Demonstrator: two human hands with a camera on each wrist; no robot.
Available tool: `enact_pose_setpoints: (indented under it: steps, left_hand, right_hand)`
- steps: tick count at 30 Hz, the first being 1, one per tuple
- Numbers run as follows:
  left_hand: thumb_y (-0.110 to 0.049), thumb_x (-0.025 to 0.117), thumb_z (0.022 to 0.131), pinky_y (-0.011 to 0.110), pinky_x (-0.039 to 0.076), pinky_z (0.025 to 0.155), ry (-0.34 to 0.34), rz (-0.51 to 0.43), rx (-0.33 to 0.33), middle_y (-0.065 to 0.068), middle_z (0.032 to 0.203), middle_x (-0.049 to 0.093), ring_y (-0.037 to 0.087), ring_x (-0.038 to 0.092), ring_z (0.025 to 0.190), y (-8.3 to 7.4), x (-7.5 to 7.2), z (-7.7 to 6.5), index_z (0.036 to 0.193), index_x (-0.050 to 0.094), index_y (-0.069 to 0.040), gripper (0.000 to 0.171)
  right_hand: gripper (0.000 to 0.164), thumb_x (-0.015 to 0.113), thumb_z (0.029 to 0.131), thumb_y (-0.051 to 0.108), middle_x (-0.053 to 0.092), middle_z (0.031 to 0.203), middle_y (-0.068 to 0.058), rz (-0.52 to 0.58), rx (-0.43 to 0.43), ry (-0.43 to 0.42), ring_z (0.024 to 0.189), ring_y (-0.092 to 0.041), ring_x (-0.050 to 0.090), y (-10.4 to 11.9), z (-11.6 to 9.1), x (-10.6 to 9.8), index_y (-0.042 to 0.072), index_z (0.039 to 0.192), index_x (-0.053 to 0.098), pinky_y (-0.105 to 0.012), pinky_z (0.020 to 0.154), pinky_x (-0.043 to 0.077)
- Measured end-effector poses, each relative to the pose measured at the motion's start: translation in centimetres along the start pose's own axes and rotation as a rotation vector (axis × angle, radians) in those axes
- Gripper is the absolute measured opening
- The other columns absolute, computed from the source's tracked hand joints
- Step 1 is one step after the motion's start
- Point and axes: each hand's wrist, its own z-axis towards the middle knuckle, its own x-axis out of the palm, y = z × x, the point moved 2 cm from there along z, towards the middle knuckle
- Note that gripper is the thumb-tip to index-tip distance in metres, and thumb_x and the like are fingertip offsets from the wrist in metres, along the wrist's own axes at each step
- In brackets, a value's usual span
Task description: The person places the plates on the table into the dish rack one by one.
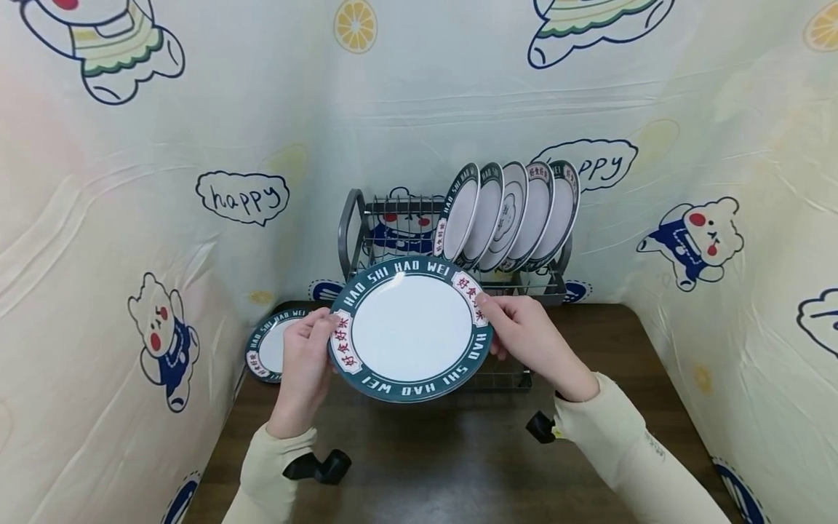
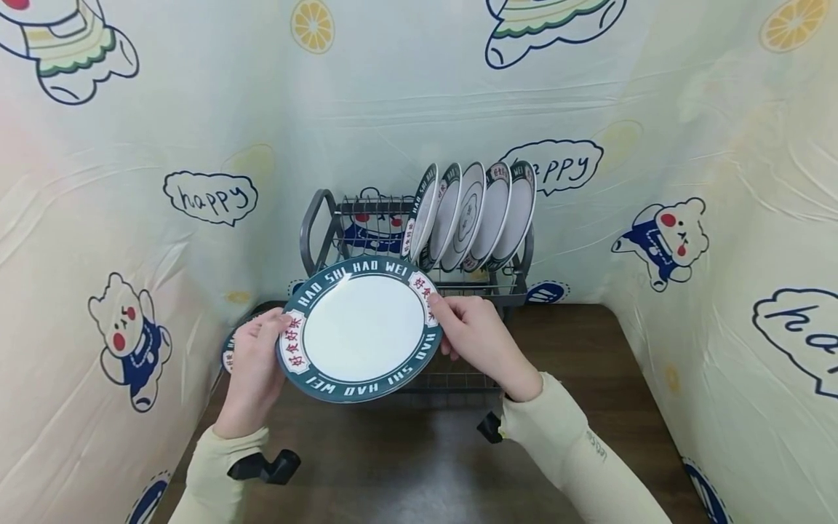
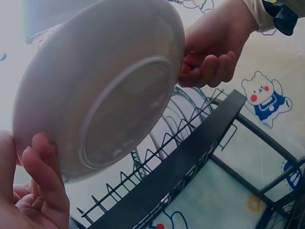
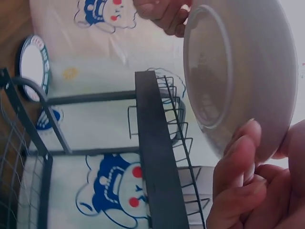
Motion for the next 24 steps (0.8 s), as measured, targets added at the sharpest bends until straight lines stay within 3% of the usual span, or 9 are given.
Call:
enact_pose_setpoints:
  steps: [5, 13, 18, 24]
  left_hand:
    - [-0.016, 0.053, 0.104, 0.019, 0.045, 0.047, -0.011, 0.002, 0.003, 0.004, 0.073, 0.070, 0.012, 0.061, 0.055, 0.1, 0.2, 0.0, 0.085, 0.073, -0.008, 0.029]
    - [-0.018, 0.053, 0.106, 0.020, 0.053, 0.067, -0.035, -0.016, 0.036, 0.001, 0.080, 0.072, 0.013, 0.063, 0.073, 0.6, 0.2, 0.1, 0.086, 0.075, -0.011, 0.031]
    - [-0.028, 0.049, 0.109, 0.024, 0.051, 0.073, -0.058, 0.037, 0.059, 0.000, 0.079, 0.068, 0.016, 0.059, 0.080, 1.0, 0.3, 0.3, 0.090, 0.073, -0.007, 0.037]
    - [-0.038, 0.046, 0.110, 0.025, 0.050, 0.077, -0.046, 0.096, 0.003, 0.000, 0.083, 0.069, 0.017, 0.059, 0.083, 1.2, 0.2, 0.9, 0.098, 0.072, -0.005, 0.044]
  right_hand:
    - [0.035, 0.053, 0.109, 0.028, 0.062, 0.066, -0.009, 0.094, 0.028, 0.053, 0.056, -0.021, 0.055, -0.1, 0.0, -0.1, 0.001, 0.097, 0.073, -0.027, 0.054, 0.050]
    - [0.035, 0.052, 0.109, 0.025, 0.061, 0.066, -0.010, 0.176, 0.043, 0.101, 0.053, -0.016, 0.052, -0.3, -0.1, 0.1, -0.002, 0.096, 0.069, -0.023, 0.051, 0.045]
    - [0.037, 0.049, 0.110, 0.026, 0.061, 0.065, -0.010, 0.225, 0.038, 0.077, 0.051, -0.016, 0.053, -0.2, -0.2, 0.2, -0.003, 0.094, 0.068, -0.023, 0.049, 0.045]
    - [0.039, 0.048, 0.110, 0.026, 0.060, 0.063, -0.009, 0.257, 0.031, 0.041, 0.049, -0.016, 0.053, 0.0, -0.5, 0.2, -0.002, 0.090, 0.067, -0.023, 0.045, 0.043]
